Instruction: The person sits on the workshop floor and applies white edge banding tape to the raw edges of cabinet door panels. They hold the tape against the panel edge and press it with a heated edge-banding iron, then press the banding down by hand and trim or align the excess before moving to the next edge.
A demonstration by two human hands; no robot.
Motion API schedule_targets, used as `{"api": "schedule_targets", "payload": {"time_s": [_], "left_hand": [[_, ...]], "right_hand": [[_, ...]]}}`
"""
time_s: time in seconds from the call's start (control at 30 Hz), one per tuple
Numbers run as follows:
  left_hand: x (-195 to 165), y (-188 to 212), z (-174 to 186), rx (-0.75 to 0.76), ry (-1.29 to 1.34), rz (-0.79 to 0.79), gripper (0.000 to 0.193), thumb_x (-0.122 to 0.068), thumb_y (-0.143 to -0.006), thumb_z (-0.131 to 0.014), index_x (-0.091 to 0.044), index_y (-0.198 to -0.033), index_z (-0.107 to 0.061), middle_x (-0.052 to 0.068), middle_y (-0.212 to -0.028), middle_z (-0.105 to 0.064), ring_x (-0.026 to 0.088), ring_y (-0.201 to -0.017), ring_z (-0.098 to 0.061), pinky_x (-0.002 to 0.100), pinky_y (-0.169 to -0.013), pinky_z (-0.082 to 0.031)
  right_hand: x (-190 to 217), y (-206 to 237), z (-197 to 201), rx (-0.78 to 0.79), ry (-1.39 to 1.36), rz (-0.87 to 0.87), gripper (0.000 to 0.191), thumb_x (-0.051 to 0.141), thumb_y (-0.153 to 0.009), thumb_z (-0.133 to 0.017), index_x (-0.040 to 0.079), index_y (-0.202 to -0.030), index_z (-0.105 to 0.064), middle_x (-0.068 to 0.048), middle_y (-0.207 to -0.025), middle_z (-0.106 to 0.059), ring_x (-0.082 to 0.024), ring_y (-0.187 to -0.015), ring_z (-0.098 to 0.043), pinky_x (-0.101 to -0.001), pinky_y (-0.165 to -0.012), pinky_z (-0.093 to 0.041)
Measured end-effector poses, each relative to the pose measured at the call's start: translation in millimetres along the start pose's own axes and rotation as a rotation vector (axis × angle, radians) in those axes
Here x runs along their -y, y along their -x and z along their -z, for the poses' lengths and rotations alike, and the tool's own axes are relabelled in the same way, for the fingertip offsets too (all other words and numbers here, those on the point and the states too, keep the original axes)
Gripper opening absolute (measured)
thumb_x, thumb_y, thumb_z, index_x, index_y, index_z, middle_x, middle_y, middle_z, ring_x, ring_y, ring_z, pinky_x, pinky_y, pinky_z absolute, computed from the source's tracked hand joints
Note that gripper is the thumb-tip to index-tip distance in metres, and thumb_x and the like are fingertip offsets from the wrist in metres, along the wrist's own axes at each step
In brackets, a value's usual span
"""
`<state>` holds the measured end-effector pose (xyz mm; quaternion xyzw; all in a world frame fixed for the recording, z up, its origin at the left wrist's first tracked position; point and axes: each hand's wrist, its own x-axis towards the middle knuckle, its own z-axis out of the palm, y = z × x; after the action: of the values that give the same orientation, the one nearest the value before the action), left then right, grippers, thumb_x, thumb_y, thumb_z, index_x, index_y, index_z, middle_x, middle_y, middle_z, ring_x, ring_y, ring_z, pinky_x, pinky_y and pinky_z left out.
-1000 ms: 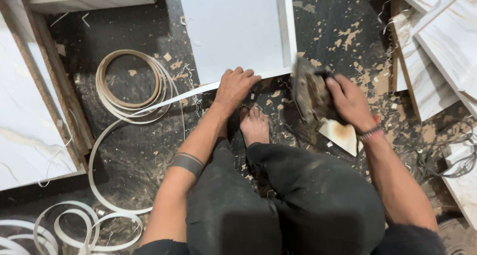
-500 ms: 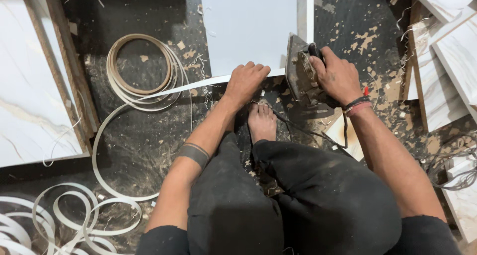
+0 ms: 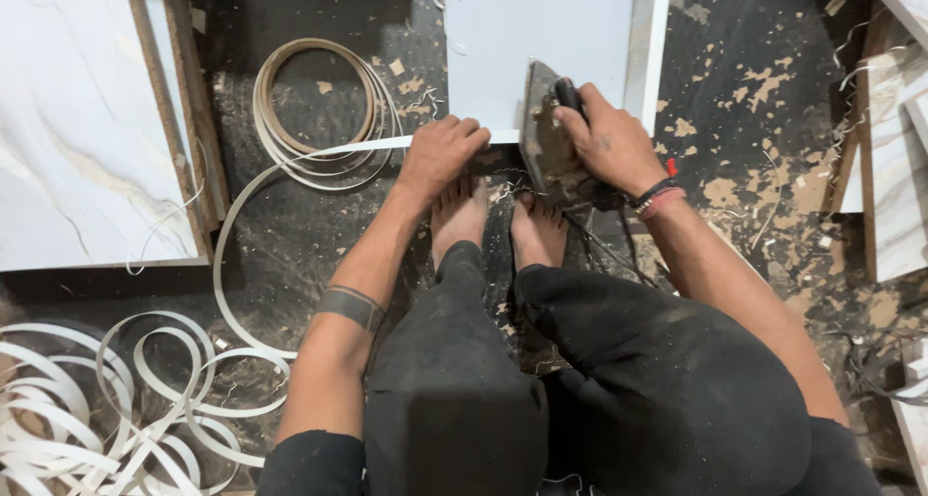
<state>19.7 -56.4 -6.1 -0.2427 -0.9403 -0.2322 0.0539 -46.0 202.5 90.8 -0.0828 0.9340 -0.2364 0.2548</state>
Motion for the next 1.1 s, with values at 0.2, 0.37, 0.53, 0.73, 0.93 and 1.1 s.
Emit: {"api": "schedule_targets", "payload": {"time_s": [0.2,0.37,0.53,0.73,0.93,1.1], "left_hand": [[4,10,7,-0.018,0.033,0.048,0.01,-0.018,-0.091,-0.065,-0.013,-0.099,-0.067,0.004,-0.095,-0.068,0.025,-0.089,-0.066,0.04,-0.077,-0.052],[2,7,4,-0.024,0.038,0.07,0.009,-0.02,-0.092,-0.068,-0.012,-0.097,-0.069,0.004,-0.094,-0.069,0.025,-0.088,-0.066,0.041,-0.076,-0.052],[1,8,2,-0.008,0.034,0.093,0.009,-0.021,-0.092,-0.068,-0.012,-0.096,-0.069,0.004,-0.093,-0.07,0.025,-0.088,-0.067,0.041,-0.075,-0.052],[1,9,0,-0.026,0.04,0.115,0.008,-0.02,-0.093,-0.068,-0.012,-0.094,-0.069,0.003,-0.091,-0.069,0.025,-0.087,-0.067,0.041,-0.074,-0.052],[0,8,2,-0.038,0.055,0.124,0.008,-0.02,-0.094,-0.068,-0.012,-0.094,-0.068,0.004,-0.089,-0.067,0.026,-0.085,-0.065,0.042,-0.072,-0.051],[2,9,8,-0.028,0.102,0.151,0.009,-0.019,-0.091,-0.069,-0.012,-0.095,-0.07,0.005,-0.092,-0.069,0.028,-0.088,-0.066,0.043,-0.074,-0.051]], "right_hand": [[11,-7,-10,0.057,-0.059,-0.02,0.047,0.049,-0.104,-0.051,0.008,-0.126,-0.051,-0.023,-0.09,-0.072,-0.046,-0.086,-0.069,-0.0558,-0.074,-0.05],[-16,-5,-1,0.139,-0.12,-0.219,0.049,0.05,-0.103,-0.046,0.012,-0.134,-0.051,-0.02,-0.097,-0.073,-0.037,-0.089,-0.075,-0.0499,-0.076,-0.056],[-58,13,25,-0.059,-0.091,-0.1,0.048,0.048,-0.105,-0.052,0.008,-0.131,-0.056,-0.023,-0.104,-0.071,-0.041,-0.098,-0.07,-0.0501,-0.084,-0.052],[-78,22,40,-0.06,-0.02,-0.21,0.043,0.047,-0.106,-0.051,0.007,-0.121,-0.053,-0.027,-0.101,-0.068,-0.049,-0.098,-0.066,-0.0547,-0.084,-0.049],[-53,12,24,-0.023,-0.015,-0.079,0.044,0.046,-0.106,-0.051,0.005,-0.122,-0.052,-0.029,-0.103,-0.067,-0.049,-0.097,-0.066,-0.0541,-0.083,-0.049],[-6,-3,-10,0.067,-0.139,0.035,0.046,0.045,-0.103,-0.052,0.005,-0.126,-0.05,-0.03,-0.1,-0.068,-0.048,-0.095,-0.068,-0.053,-0.082,-0.051]]}}
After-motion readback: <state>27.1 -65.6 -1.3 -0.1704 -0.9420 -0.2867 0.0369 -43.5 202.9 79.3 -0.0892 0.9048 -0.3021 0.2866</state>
